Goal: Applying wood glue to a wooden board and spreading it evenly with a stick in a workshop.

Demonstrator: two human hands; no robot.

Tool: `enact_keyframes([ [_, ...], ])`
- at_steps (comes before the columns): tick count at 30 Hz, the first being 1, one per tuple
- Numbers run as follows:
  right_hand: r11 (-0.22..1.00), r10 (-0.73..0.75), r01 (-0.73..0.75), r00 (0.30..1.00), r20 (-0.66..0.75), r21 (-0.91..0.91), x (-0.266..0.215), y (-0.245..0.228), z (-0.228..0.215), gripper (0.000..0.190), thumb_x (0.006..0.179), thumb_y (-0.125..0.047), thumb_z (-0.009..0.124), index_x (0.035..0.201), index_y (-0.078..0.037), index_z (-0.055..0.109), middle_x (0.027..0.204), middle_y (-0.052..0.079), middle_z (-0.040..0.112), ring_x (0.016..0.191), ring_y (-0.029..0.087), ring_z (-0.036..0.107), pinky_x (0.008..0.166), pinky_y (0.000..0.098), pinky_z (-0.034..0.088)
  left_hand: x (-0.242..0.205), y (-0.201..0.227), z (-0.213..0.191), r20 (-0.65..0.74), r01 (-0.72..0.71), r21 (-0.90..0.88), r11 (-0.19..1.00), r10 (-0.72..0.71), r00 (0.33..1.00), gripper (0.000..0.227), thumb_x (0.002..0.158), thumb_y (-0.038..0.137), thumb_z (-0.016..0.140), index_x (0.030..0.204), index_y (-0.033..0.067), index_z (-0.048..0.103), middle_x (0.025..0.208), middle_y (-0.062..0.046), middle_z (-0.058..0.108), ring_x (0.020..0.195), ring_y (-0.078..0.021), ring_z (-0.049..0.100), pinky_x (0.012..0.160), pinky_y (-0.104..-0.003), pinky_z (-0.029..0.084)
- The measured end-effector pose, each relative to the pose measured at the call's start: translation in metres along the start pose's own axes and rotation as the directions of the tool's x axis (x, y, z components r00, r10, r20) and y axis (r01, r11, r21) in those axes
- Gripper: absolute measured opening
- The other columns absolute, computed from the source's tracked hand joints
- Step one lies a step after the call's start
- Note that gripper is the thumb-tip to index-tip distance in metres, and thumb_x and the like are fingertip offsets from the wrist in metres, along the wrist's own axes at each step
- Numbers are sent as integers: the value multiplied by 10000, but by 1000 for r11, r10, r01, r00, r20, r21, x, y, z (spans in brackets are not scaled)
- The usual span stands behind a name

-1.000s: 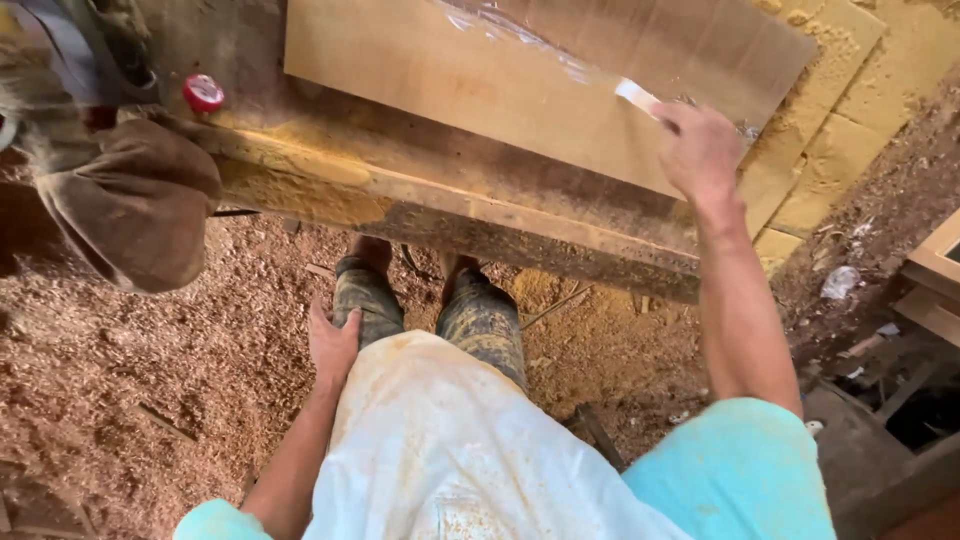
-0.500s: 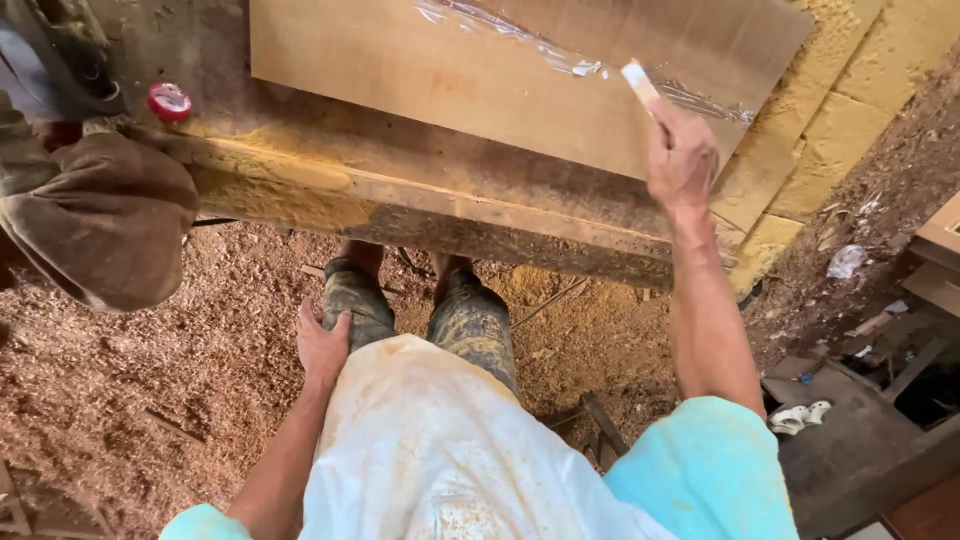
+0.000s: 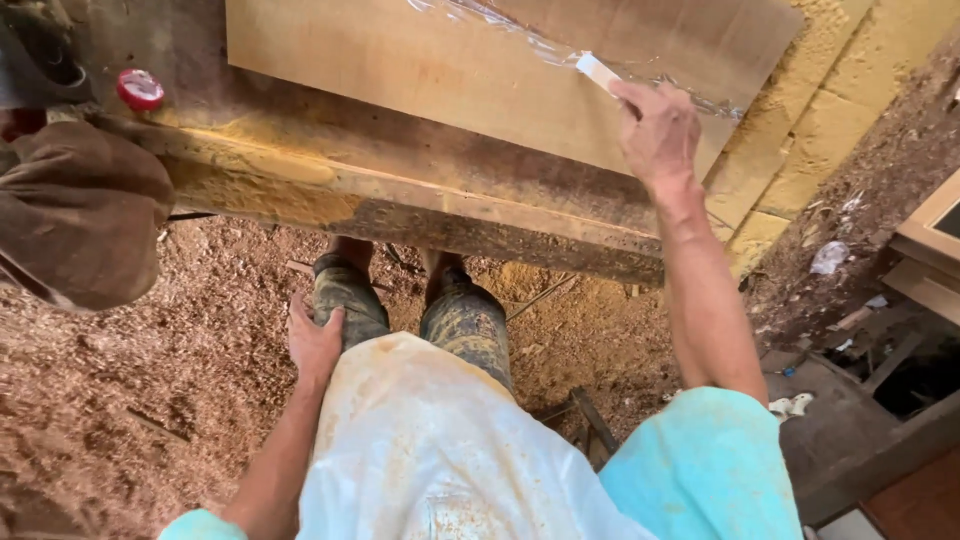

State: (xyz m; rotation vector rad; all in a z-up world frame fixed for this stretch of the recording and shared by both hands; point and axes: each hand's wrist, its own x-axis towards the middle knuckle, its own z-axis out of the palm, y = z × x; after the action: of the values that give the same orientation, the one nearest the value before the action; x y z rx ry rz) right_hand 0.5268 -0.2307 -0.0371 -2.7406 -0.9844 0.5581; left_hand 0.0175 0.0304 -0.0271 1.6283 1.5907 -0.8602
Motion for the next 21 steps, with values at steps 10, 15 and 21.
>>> enact_keyframes([
  [10, 973, 115, -61, 963, -243, 221, -38, 30, 44, 283, 1057, -89, 578, 1311, -81, 703, 1031, 101, 720, 903, 228, 663, 720, 349, 577, 4, -1, 2, 11, 48, -52, 997, -48, 999, 846, 919, 411, 625, 1616, 116, 247, 1432, -271, 488, 1262, -416, 532, 1041, -622, 451],
  [15, 936, 199, -100, 942, -272, 337, -74, 19, 52, 343, 918, -19, 660, 1243, -68, 758, 1094, 224, 741, 954, 407, 673, 926, 489, 503, 5, -41, 19, -142, -87, -98, 991, 73, 987, 834, 826, 372, 776, 1531, 81, 439, 1231, -273, 590, 1202, -474, 605, 1033, -565, 480],
  [21, 932, 204, -86, 927, -314, 352, -26, -2, 6, 287, 939, -165, 684, 1200, -181, 801, 1112, 109, 754, 1030, 282, 703, 971, 401, 506, 9, -42, 19, -175, 17, -190, 982, -51, 983, 859, 806, 436, 790, 1533, 119, 462, 1233, -231, 620, 1193, -415, 631, 1042, -535, 486],
])
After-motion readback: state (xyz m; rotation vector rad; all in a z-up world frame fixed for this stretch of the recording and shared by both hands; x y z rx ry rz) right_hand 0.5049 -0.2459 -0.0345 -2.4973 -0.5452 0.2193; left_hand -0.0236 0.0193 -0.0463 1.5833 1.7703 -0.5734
